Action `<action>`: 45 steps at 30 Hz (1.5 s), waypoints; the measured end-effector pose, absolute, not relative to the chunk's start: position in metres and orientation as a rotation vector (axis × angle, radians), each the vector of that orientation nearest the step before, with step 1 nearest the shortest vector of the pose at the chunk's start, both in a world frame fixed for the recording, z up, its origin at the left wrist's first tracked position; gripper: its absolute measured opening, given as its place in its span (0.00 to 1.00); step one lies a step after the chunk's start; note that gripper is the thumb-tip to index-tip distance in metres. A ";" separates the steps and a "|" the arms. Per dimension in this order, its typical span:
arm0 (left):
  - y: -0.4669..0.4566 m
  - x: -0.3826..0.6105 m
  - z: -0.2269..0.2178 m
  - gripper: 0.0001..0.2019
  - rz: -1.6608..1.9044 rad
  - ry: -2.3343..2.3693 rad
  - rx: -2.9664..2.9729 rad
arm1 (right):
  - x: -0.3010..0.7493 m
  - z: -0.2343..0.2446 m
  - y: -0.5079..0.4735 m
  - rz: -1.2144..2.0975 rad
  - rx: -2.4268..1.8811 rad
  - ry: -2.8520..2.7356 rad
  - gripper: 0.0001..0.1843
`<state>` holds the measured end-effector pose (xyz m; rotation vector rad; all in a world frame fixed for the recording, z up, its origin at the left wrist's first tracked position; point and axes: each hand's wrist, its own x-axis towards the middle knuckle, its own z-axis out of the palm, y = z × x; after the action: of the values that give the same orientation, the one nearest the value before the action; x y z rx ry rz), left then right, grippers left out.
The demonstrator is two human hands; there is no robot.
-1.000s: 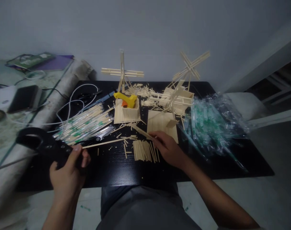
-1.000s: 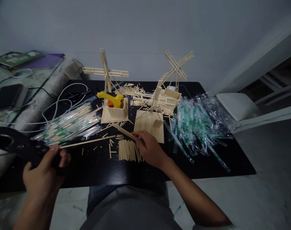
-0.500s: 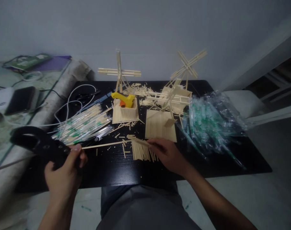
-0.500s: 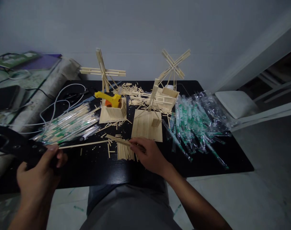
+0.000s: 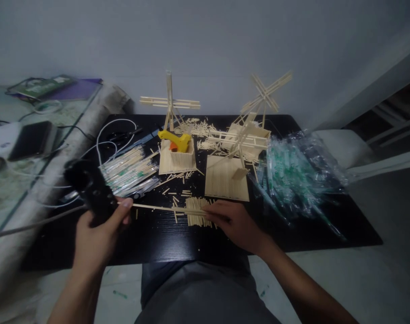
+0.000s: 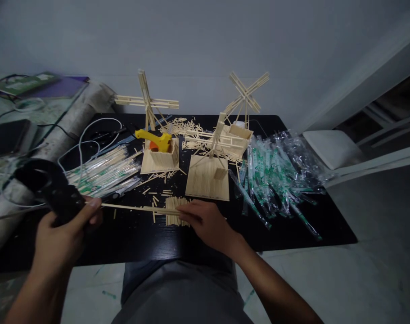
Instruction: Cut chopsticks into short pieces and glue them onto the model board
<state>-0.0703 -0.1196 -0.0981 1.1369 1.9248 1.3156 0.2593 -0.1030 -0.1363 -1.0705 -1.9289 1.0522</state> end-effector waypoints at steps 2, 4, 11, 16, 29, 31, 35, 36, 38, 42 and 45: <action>-0.119 -0.067 -0.102 0.26 1.224 1.887 1.166 | 0.258 -0.138 -0.104 1.073 -1.091 -1.911 0.12; -0.118 -0.070 -0.103 0.28 1.149 1.832 1.175 | 0.261 -0.139 -0.104 1.097 -1.119 -1.897 0.11; -0.116 -0.105 -0.101 0.27 1.194 2.028 0.973 | 0.282 -0.143 -0.105 0.996 -1.265 -1.807 0.13; -0.123 -0.085 -0.107 0.30 0.887 2.047 1.339 | 0.278 -0.143 -0.105 0.999 -1.262 -1.785 0.14; -0.119 -0.075 -0.109 0.28 0.699 1.915 1.530 | 0.279 -0.140 -0.107 1.057 -1.258 -1.796 0.16; -0.119 -0.076 -0.110 0.26 0.771 2.048 1.463 | 0.280 -0.140 -0.107 1.050 -1.266 -1.795 0.15; -0.121 -0.071 -0.113 0.25 0.844 2.072 1.481 | 0.280 -0.142 -0.107 1.050 -1.273 -1.795 0.14; -0.122 -0.068 -0.114 0.25 0.783 1.968 1.545 | 0.280 -0.143 -0.107 1.041 -1.269 -1.795 0.14; -0.123 -0.062 -0.115 0.23 0.679 1.894 1.597 | 0.279 -0.144 -0.106 1.020 -1.267 -1.787 0.14; -0.121 -0.061 -0.115 0.23 0.728 2.063 1.521 | 0.280 -0.145 -0.106 1.025 -1.281 -1.773 0.13; -0.120 -0.060 -0.116 0.25 0.754 2.025 1.529 | 0.279 -0.145 -0.106 1.008 -1.266 -1.783 0.14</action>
<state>-0.0603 -0.1196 -0.1164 1.5291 2.0252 0.7539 0.2789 -0.1057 -0.1452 -1.2656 -1.7830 1.0083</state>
